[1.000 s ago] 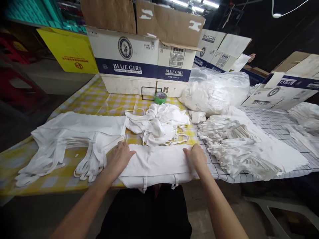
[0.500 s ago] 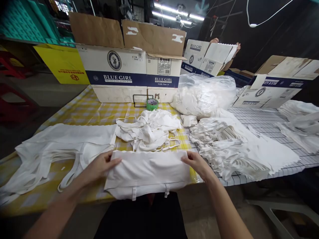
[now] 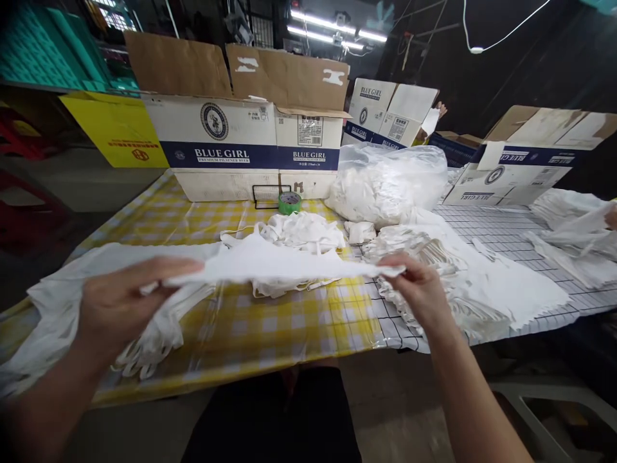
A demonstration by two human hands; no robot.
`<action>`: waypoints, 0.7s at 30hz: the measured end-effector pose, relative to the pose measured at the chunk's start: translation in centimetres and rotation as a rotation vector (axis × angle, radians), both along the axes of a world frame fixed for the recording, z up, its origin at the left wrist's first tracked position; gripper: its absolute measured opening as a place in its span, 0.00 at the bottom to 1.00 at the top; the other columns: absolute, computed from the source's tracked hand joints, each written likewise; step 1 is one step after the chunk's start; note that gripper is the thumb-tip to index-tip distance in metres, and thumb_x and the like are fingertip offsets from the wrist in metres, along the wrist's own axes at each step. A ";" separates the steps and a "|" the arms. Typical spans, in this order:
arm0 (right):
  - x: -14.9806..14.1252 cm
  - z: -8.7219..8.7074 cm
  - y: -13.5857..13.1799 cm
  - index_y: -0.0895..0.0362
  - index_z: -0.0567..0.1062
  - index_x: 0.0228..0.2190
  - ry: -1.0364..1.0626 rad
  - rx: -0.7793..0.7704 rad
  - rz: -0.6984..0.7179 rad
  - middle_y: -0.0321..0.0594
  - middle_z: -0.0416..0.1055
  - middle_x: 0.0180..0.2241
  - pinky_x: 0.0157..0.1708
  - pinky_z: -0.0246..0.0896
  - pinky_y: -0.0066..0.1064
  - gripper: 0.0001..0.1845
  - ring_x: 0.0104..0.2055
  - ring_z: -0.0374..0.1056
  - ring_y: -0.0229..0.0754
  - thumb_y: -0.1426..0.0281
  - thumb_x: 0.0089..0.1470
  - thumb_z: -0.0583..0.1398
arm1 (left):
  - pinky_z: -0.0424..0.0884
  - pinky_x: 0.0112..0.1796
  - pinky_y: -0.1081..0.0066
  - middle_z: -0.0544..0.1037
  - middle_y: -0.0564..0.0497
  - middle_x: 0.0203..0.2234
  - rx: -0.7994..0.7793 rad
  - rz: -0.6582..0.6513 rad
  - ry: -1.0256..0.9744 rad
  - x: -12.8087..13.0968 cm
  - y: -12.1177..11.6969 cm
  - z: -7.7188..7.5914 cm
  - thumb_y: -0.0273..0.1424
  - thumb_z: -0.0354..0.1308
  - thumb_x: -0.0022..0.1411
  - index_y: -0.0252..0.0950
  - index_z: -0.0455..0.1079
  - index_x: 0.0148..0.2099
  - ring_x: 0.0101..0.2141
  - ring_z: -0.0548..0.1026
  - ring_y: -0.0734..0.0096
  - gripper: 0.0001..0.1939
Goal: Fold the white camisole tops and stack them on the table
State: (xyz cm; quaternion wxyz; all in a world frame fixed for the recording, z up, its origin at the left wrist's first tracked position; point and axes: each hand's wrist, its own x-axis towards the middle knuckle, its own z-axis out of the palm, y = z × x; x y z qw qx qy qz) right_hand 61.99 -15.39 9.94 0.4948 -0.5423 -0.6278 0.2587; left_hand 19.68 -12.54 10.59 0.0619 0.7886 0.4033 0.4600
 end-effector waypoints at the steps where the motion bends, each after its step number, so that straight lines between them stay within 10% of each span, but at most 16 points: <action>1: 0.2 -1.8 -0.8 0.52 0.77 0.34 -0.030 -0.040 0.046 0.38 0.71 0.33 0.27 0.60 0.28 0.08 0.31 0.64 0.38 0.69 0.49 0.61 | 0.69 0.46 0.73 0.78 0.55 0.40 -0.044 -0.057 0.062 -0.6 -0.9 -2.1 0.26 0.55 0.58 0.42 0.73 0.44 0.41 0.75 0.73 0.12; 8: 0.2 -12.5 -6.5 0.53 0.76 0.31 -0.270 -0.261 0.234 0.43 0.72 0.38 0.45 0.60 0.42 0.10 0.44 0.65 0.47 0.74 0.49 0.56 | 0.70 0.47 0.69 0.76 0.51 0.44 -0.141 -0.250 0.381 -2.5 -6.8 -14.0 0.21 0.52 0.58 0.40 0.72 0.42 0.48 0.71 0.68 0.13; 21: -0.4 -13.2 -9.1 0.50 0.76 0.32 -0.565 -0.178 0.121 0.40 0.70 0.45 0.46 0.59 0.44 0.14 0.48 0.62 0.47 0.78 0.49 0.55 | 0.66 0.51 0.61 0.72 0.49 0.50 -0.209 -0.256 0.394 -1.8 -8.4 -15.7 0.22 0.49 0.59 0.39 0.70 0.38 0.55 0.64 0.62 0.10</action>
